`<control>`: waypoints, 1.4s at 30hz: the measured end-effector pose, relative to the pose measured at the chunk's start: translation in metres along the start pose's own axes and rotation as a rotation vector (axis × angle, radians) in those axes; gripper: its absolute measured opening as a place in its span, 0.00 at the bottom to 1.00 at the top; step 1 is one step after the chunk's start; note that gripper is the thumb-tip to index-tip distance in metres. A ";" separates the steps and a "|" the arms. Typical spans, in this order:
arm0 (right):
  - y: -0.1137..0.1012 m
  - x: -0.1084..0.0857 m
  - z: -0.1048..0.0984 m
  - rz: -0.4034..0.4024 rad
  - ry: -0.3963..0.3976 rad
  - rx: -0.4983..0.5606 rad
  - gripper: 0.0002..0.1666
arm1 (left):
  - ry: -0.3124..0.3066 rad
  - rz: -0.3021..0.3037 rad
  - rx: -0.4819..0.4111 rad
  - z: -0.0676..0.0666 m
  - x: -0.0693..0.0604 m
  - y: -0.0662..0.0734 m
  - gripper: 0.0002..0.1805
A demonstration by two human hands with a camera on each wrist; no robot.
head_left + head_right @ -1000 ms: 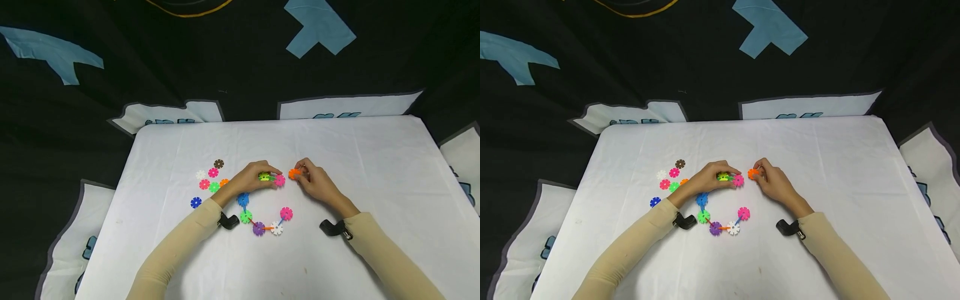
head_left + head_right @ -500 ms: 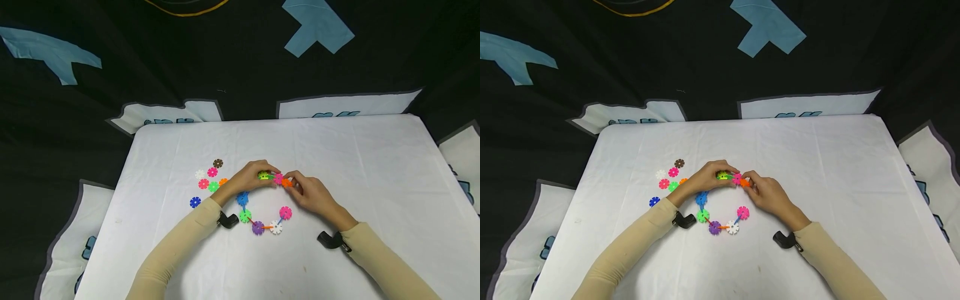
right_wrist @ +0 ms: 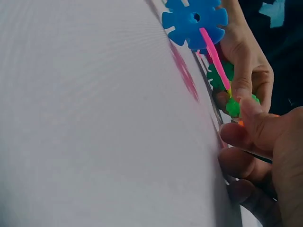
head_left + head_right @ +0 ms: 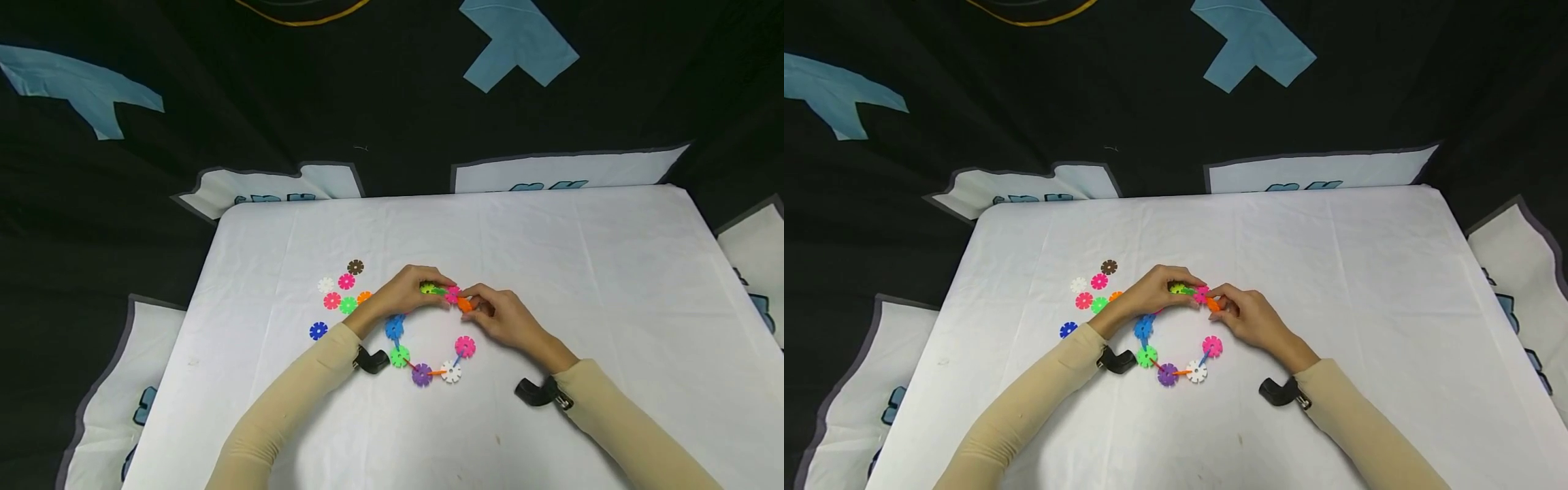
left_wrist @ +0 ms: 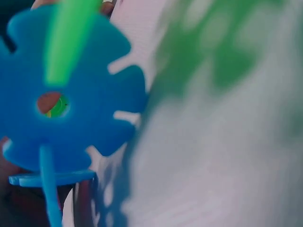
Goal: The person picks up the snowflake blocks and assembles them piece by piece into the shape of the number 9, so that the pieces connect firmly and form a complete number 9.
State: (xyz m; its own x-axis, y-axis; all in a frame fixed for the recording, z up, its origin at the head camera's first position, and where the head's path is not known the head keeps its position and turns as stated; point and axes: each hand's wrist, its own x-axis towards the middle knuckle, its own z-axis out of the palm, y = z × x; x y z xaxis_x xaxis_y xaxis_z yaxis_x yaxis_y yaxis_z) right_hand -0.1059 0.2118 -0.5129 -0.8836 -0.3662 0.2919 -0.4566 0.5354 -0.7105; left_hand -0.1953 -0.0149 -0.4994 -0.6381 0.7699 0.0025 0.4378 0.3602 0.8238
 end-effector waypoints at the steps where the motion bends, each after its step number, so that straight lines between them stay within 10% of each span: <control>1: 0.002 0.000 0.001 0.003 -0.003 0.025 0.22 | 0.002 0.002 -0.003 0.000 0.000 -0.001 0.19; 17: 0.011 0.000 0.004 0.055 -0.163 0.283 0.23 | -0.031 -0.056 -0.065 0.002 -0.003 -0.002 0.20; 42: -0.017 0.003 -0.001 -0.104 -0.022 0.227 0.15 | -0.032 -0.063 -0.172 0.004 -0.003 -0.002 0.18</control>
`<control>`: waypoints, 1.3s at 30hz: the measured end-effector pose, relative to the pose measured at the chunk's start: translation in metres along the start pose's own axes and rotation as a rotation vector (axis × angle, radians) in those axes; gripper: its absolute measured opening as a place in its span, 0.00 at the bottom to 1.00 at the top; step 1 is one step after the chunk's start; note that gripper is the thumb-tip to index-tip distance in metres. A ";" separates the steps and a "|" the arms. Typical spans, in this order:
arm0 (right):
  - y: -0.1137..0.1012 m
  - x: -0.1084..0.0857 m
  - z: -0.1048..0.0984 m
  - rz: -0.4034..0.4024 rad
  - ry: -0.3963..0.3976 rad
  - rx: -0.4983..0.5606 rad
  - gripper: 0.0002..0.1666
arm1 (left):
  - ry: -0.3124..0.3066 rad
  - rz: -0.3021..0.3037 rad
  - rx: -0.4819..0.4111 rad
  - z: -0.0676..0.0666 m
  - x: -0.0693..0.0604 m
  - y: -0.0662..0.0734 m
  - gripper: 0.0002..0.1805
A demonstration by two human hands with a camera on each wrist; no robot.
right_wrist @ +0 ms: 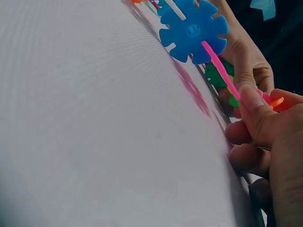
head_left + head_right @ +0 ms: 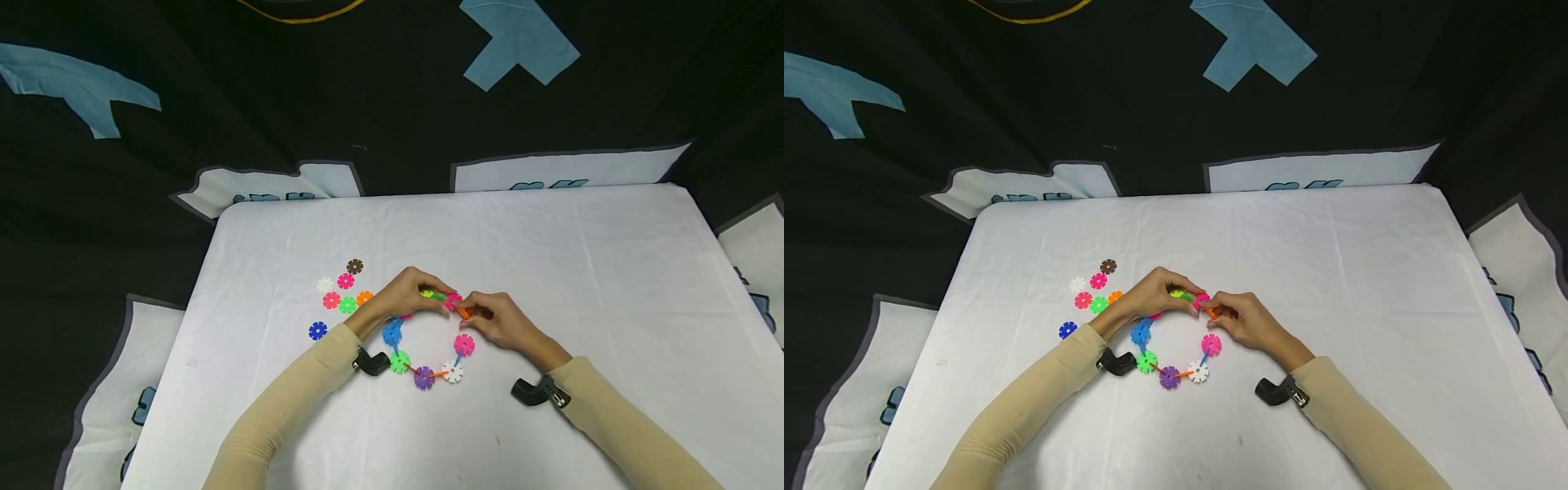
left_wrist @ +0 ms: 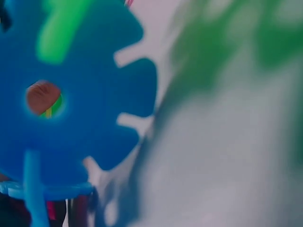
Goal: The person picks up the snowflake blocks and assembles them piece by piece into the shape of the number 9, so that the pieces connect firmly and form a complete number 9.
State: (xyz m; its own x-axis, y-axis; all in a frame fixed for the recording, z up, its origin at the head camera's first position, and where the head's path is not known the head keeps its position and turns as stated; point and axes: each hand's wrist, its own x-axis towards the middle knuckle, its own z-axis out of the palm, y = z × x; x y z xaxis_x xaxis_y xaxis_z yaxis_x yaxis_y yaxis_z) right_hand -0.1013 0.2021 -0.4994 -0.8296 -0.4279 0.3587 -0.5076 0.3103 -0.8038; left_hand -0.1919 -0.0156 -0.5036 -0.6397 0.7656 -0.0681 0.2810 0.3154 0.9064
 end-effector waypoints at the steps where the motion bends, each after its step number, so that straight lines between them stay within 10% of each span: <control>1: 0.004 0.000 0.001 0.003 0.000 -0.003 0.15 | 0.002 0.000 0.008 -0.001 0.000 0.000 0.18; 28: 0.029 -0.004 -0.001 0.040 -0.025 -0.021 0.16 | -0.071 0.001 0.099 -0.010 0.007 0.008 0.22; 39: 0.025 -0.009 0.004 0.136 0.095 -0.198 0.21 | 0.030 0.145 0.445 -0.027 -0.036 0.015 0.22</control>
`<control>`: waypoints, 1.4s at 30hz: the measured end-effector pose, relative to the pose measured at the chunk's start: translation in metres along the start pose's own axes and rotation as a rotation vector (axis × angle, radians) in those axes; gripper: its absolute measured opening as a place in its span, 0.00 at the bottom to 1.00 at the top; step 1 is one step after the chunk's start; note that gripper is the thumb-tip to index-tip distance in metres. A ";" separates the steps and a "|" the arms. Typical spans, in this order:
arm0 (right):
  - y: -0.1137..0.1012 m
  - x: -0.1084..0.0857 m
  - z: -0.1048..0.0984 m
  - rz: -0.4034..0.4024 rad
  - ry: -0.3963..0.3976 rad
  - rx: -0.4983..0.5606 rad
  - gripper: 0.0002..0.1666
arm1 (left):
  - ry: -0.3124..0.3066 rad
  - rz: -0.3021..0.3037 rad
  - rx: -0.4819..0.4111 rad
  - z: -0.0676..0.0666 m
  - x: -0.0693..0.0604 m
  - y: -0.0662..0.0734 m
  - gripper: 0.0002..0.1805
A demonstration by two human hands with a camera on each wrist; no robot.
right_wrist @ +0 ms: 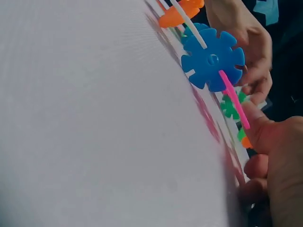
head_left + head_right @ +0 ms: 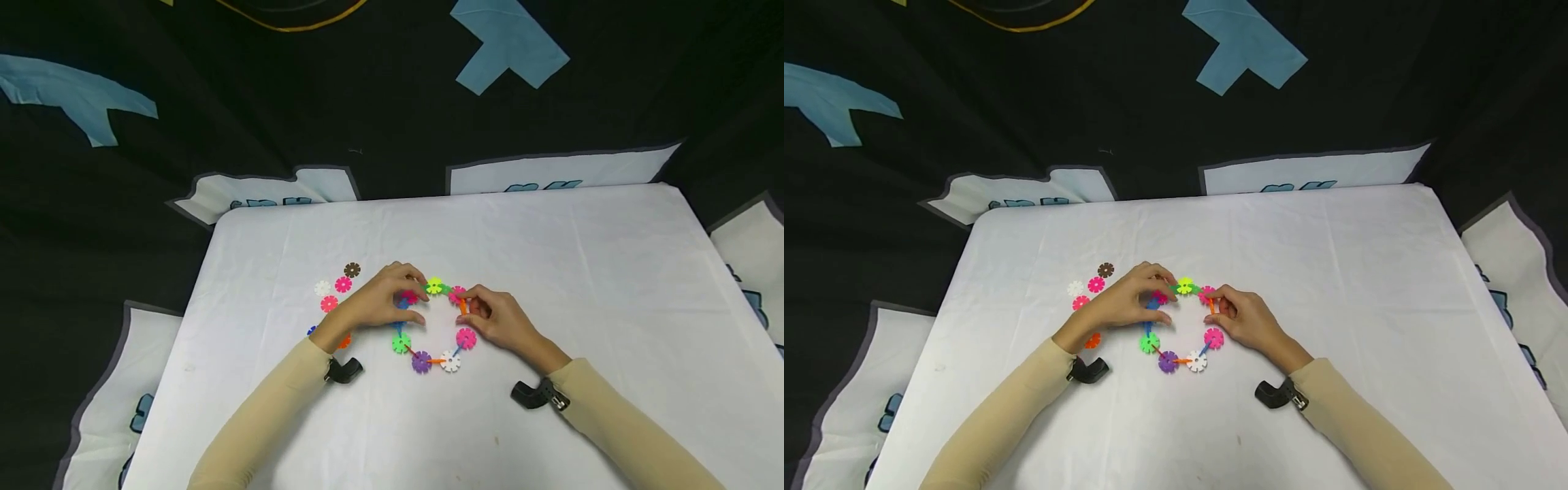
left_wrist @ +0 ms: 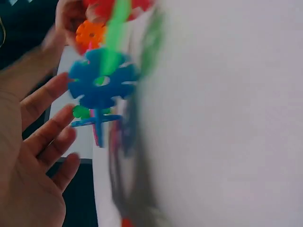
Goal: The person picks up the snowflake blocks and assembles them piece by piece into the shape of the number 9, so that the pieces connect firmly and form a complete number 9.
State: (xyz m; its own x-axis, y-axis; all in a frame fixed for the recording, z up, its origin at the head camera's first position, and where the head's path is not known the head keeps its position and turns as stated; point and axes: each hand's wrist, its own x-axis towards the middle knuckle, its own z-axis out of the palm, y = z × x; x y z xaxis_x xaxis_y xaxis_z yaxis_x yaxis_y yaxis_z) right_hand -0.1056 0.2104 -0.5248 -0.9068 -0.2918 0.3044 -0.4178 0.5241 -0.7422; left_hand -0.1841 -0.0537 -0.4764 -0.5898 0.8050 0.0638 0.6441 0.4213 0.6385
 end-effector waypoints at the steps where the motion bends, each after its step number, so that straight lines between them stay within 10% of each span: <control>1: -0.001 0.000 0.000 0.009 0.005 -0.033 0.21 | -0.009 0.005 0.023 0.001 -0.006 0.001 0.24; 8: -0.008 0.001 -0.001 0.052 0.004 -0.204 0.24 | -0.062 -0.008 0.025 0.005 -0.024 -0.001 0.31; 16: -0.009 0.001 -0.001 0.073 0.052 -0.292 0.27 | -0.017 -0.027 0.017 -0.008 -0.022 -0.008 0.08; 22: -0.004 0.000 -0.006 -0.058 0.103 -0.316 0.24 | 0.127 -0.056 0.028 -0.014 -0.022 -0.013 0.06; 30: 0.001 0.005 -0.017 -0.175 0.049 -0.304 0.10 | 0.002 -0.018 0.028 -0.002 -0.020 -0.008 0.15; 42: -0.006 0.001 -0.015 -0.260 -0.031 -0.348 0.09 | 0.043 0.010 0.061 0.004 -0.013 -0.007 0.18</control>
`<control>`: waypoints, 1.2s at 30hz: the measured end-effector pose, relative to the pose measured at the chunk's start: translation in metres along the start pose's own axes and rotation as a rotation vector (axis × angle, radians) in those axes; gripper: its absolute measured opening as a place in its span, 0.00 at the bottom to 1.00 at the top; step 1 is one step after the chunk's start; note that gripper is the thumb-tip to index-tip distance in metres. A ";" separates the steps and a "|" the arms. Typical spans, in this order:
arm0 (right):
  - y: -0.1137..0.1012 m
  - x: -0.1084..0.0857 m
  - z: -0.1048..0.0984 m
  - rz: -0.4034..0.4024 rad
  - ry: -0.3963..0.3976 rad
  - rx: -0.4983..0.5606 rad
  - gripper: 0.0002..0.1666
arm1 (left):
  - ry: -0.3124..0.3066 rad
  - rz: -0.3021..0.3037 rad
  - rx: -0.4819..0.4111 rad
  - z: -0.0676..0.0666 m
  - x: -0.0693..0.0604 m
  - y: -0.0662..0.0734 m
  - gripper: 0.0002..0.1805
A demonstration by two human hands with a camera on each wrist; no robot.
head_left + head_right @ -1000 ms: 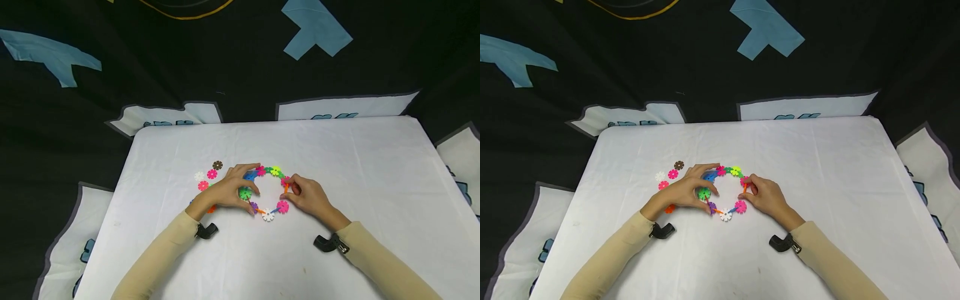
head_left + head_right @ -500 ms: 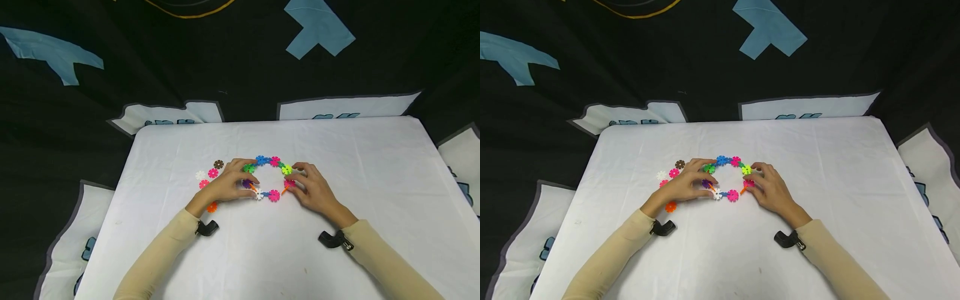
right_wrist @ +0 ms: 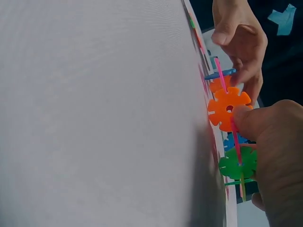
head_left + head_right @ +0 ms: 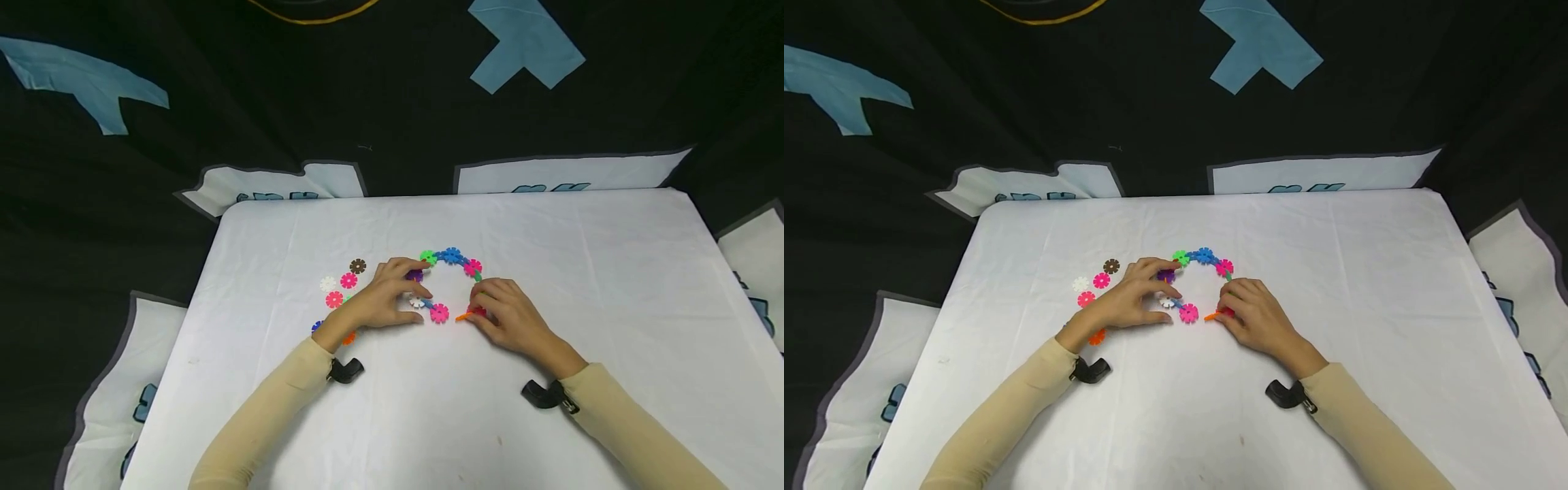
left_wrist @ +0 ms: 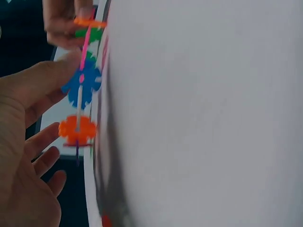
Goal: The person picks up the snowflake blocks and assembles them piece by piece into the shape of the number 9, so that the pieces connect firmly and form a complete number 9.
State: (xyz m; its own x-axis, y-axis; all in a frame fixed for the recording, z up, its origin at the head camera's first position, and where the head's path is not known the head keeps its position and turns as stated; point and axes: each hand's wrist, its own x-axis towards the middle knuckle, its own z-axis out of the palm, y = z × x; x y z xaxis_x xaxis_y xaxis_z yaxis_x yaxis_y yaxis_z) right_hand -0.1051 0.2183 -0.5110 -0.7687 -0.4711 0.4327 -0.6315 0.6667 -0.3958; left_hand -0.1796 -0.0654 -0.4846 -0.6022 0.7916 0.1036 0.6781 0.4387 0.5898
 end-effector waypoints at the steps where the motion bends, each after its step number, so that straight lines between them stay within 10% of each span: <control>1: 0.000 0.000 0.000 -0.001 -0.001 0.001 0.09 | -0.003 0.013 0.010 0.002 0.001 0.001 0.20; 36: -0.009 0.005 0.007 -0.043 0.024 0.035 0.06 | -0.005 0.079 0.083 0.022 0.010 0.018 0.19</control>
State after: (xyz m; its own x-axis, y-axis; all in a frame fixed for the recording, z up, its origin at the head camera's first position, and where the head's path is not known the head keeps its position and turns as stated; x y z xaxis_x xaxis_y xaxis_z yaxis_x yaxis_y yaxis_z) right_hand -0.1036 0.2055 -0.5112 -0.7381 -0.4847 0.4694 -0.6677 0.6250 -0.4045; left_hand -0.1642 -0.0402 -0.4910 -0.5434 0.8272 0.1432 0.7561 0.4082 0.5116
